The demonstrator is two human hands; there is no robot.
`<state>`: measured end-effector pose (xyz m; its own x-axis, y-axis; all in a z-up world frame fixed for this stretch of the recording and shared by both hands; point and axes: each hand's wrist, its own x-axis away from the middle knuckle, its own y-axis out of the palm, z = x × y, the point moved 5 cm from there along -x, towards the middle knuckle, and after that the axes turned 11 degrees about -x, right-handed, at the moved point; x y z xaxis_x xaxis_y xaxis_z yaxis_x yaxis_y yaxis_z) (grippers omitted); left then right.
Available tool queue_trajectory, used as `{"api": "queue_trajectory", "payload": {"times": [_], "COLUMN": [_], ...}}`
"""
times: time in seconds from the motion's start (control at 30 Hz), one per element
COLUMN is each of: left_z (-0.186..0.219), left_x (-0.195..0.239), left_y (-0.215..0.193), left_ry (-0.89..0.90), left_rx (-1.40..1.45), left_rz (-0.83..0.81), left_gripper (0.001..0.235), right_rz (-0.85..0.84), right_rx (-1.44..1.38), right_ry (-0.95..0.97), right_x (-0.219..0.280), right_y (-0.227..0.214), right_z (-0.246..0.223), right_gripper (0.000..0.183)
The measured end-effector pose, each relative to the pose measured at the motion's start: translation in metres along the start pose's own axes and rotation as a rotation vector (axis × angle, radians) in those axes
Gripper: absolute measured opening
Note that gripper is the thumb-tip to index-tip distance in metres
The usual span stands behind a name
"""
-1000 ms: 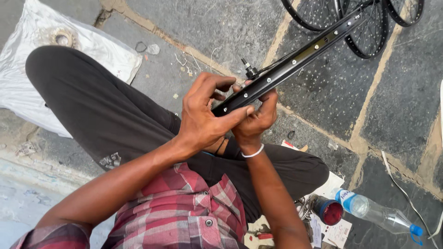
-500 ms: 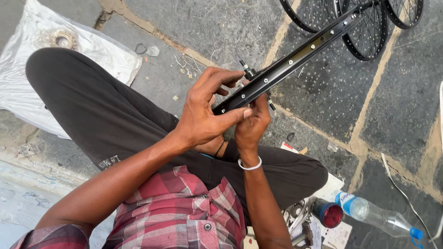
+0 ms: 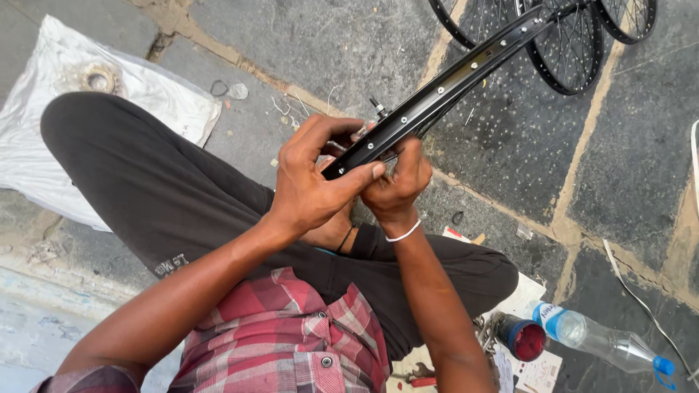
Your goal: The person sits on the ground and works on a bicycle wheel, using a spoke wrench to tighten the nipples on the rim. They rotate the wheel to access different spokes and continue the adjustment process.
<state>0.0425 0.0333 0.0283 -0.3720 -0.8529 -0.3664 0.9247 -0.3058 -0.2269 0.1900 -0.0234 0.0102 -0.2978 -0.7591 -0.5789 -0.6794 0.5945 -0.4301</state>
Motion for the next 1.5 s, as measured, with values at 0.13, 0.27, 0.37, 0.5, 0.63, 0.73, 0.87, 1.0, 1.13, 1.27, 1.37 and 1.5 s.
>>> {"api": "queue_trajectory", "payload": {"times": [0.13,0.27,0.37,0.5,0.63,0.73,0.87,1.0,1.13,1.27,1.37,1.5], "left_z": [-0.005,0.013,0.04,0.018,0.006,0.005,-0.008,-0.008,-0.007,0.006,0.0,-0.001], "left_x": [-0.002,-0.013,-0.031,-0.042,-0.011,-0.009,-0.007,-0.007,-0.008,-0.011,-0.015,-0.007], "left_y": [-0.004,-0.001,-0.009,0.002,0.0,-0.005,-0.004,-0.005,-0.007,0.0,-0.002,0.0], "left_ry": [0.045,0.171,0.476,0.15,0.105,0.083,-0.072,-0.137,-0.029,0.021,-0.047,0.043], "left_rx": [0.015,0.037,-0.299,-0.171,-0.099,-0.05,0.044,0.005,0.033,0.076,-0.001,0.112], "left_rz": [-0.08,-0.183,0.065,-0.07,-0.082,-0.026,-0.048,-0.076,-0.084,-0.107,-0.166,-0.226], "left_gripper": [0.048,0.051,0.061,0.039,0.042,0.047,0.053,0.045,0.044,0.056,0.049,0.047], "right_rz": [0.252,0.279,0.24,0.335,0.202,0.092,-0.286,-0.262,0.016,0.122,0.174,0.205], "right_rx": [-0.336,-0.447,-0.628,-0.502,-0.428,-0.639,-0.874,-0.972,-0.821,-0.185,-0.086,-0.079], "right_ry": [-0.007,0.051,0.191,0.163,0.263,0.302,0.427,0.446,0.392,0.131,0.077,0.06], "right_x": [0.037,0.049,0.034,0.029,0.029,0.022,0.002,-0.008,0.013,0.007,0.008,0.014], "right_y": [0.025,0.027,0.009,-0.011,-0.006,-0.003,-0.016,-0.015,-0.01,-0.001,0.01,0.007], "right_z": [-0.018,-0.011,0.012,0.01,0.019,0.014,0.004,0.0,0.007,-0.01,-0.022,-0.019], "right_gripper": [0.04,0.032,0.026,0.029,0.034,0.041,0.042,0.045,0.025,0.038,0.028,0.034]}}
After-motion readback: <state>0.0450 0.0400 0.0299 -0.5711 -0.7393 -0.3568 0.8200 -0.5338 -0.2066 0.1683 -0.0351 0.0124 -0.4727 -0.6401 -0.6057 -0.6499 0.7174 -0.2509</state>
